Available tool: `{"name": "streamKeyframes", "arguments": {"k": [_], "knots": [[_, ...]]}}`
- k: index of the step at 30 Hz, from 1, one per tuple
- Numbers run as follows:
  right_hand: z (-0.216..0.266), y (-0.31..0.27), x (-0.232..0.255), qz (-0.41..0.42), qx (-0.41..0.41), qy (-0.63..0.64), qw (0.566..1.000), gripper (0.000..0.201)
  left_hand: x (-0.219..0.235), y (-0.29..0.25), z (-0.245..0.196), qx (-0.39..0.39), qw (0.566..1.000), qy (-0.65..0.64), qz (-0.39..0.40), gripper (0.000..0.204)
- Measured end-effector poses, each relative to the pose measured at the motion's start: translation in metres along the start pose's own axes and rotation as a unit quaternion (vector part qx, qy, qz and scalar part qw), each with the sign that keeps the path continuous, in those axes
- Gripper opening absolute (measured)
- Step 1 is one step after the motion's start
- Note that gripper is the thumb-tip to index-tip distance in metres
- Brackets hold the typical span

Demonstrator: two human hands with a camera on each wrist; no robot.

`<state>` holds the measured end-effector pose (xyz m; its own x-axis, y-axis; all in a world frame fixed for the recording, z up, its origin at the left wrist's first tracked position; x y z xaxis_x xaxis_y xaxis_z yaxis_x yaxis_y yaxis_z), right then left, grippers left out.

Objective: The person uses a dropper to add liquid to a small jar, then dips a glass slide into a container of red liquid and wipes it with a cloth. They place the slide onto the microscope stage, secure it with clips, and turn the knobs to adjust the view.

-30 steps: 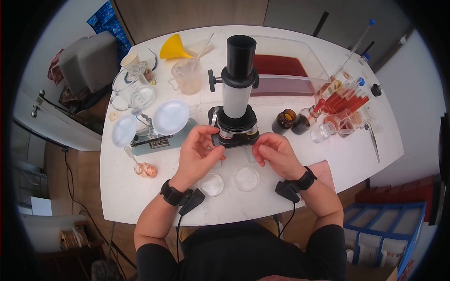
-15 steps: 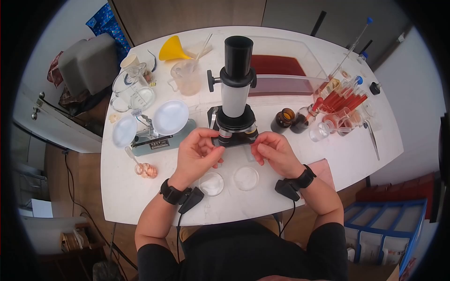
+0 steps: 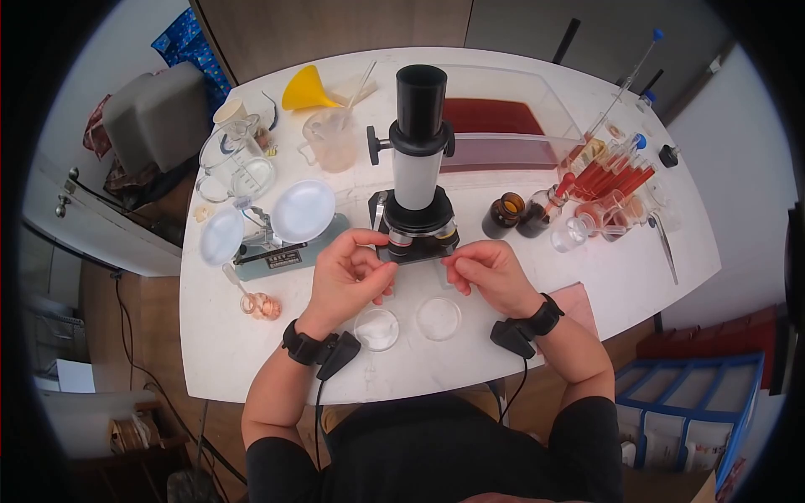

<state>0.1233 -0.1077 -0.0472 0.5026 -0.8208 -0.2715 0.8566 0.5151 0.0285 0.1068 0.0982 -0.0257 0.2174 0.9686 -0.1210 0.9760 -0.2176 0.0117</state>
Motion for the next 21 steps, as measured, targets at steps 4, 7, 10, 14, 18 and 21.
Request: {"name": "streamKeyframes", "arguments": {"k": [4,7,10,14,18,21], "knots": [[-0.0010,-0.0003,0.0005,-0.011,-0.001,-0.002,1.000,0.016,0.0001,0.0000,-0.0001,0.001,1.000,0.005,0.000,0.029],[-0.0003,-0.0006,0.0004,-0.014,0.002,-0.001,1.000,0.016,0.0006,0.0001,-0.0004,0.000,1.000,0.006,0.000,0.029],[-0.0004,-0.0010,0.0005,-0.012,0.008,0.002,1.000,0.016,0.0007,-0.0002,-0.0009,0.001,1.000,0.005,0.000,0.028],[0.0006,-0.0018,0.0004,-0.002,0.011,-0.001,1.000,0.016,0.0014,0.0001,0.0004,-0.002,1.000,0.005,0.000,0.028],[0.0020,-0.0021,-0.0004,-0.001,0.009,-0.002,1.000,0.017,0.0009,-0.0004,-0.0009,-0.001,1.000,0.006,0.002,0.028],[0.0026,-0.0020,-0.0005,0.002,0.014,-0.003,1.000,0.017,0.0012,-0.0005,-0.0004,-0.002,1.000,0.003,0.005,0.028]]}}
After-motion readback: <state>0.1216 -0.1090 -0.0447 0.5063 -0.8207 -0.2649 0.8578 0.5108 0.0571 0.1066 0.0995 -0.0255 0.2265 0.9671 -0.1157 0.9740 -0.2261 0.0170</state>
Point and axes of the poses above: each hand's wrist, its own y-axis towards the middle knuckle, its own x-axis out of the back of the hand, z = x × y, the point moved 5 cm from there along y, towards the middle knuckle, and after that the axes turned 4 degrees about x, right-handed, at the moved point
